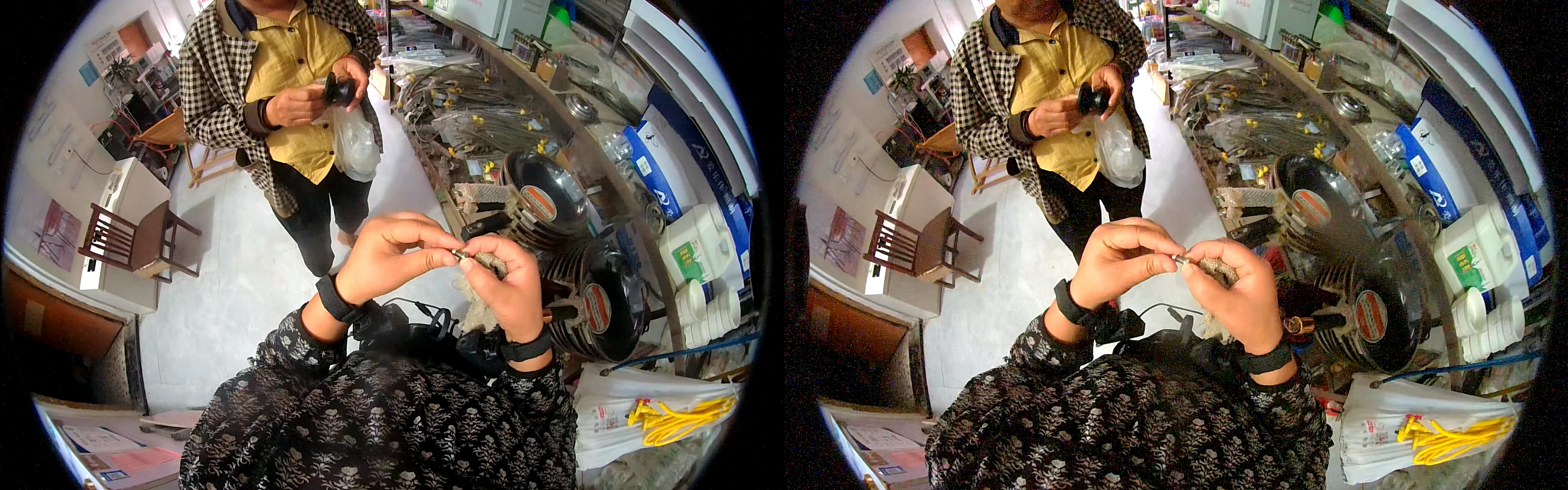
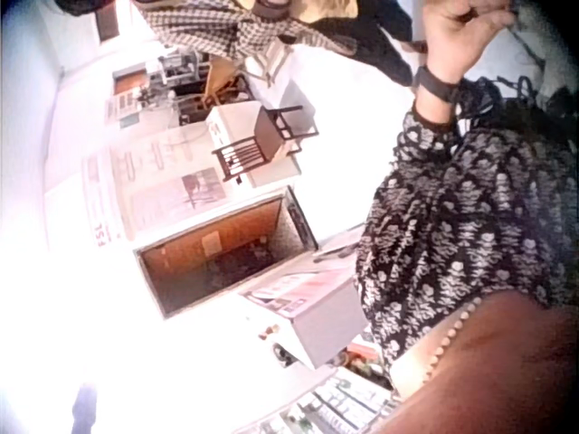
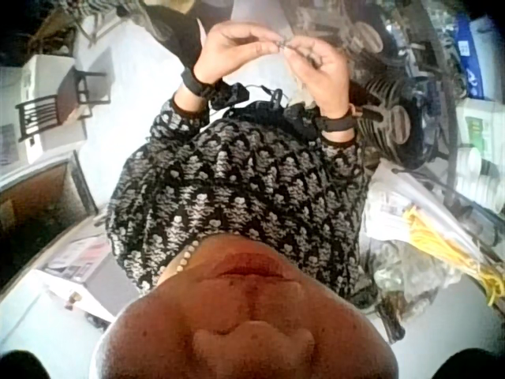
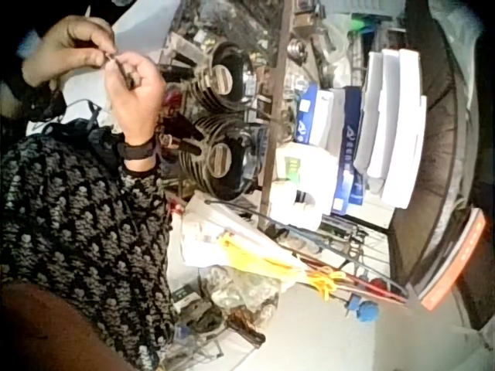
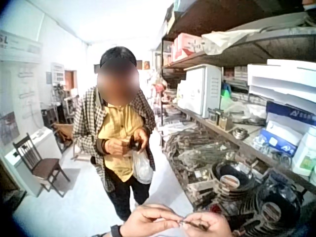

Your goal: The person picks up a screw from a container and inserts it into a black plastic component while holding the component with a cloth.

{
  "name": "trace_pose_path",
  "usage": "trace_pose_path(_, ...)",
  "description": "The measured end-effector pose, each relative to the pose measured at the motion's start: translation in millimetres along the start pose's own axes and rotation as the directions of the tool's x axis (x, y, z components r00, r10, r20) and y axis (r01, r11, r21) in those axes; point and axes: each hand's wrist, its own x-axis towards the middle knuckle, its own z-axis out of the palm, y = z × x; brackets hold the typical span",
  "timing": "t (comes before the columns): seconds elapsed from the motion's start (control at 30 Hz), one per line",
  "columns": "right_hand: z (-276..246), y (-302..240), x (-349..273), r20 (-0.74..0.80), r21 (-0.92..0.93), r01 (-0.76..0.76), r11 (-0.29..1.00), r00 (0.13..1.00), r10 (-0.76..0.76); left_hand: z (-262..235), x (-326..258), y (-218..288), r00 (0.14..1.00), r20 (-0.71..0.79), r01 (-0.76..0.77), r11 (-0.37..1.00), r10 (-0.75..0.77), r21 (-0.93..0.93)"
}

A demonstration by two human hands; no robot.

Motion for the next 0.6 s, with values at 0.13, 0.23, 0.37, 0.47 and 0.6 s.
trace_pose_path(0.13,-0.4,-3.0,-0.8,-0.001,0.002,-0.023,1.000,1.000,0.023,0.2,0.8,-1.3,1.000,0.001,-0.011,1.000,0.011,0.021)
trace_pose_path(0.23,-1.8,-0.6,-0.6,-0.002,-0.036,-0.008,0.999,1.000,0.008,0.4,1.5,-2.8,1.000,0.013,-0.008,1.000,0.008,0.018)
trace_pose_path(0.37,-3.9,-1.3,-1.0,-0.003,-0.044,0.004,0.999,1.000,-0.004,1.0,2.9,-3.0,1.000,0.030,-0.003,1.000,0.003,0.024)
trace_pose_path(0.47,-4.5,-0.9,-0.7,-0.001,-0.027,0.001,1.000,1.000,-0.001,1.4,3.1,-0.8,1.000,0.027,0.003,1.000,-0.004,0.027)
trace_pose_path(0.6,-5.7,1.4,-1.1,-0.005,-0.034,-0.006,0.999,1.000,0.006,2.4,3.3,-3.0,1.000,0.026,-0.011,0.999,0.010,0.030)
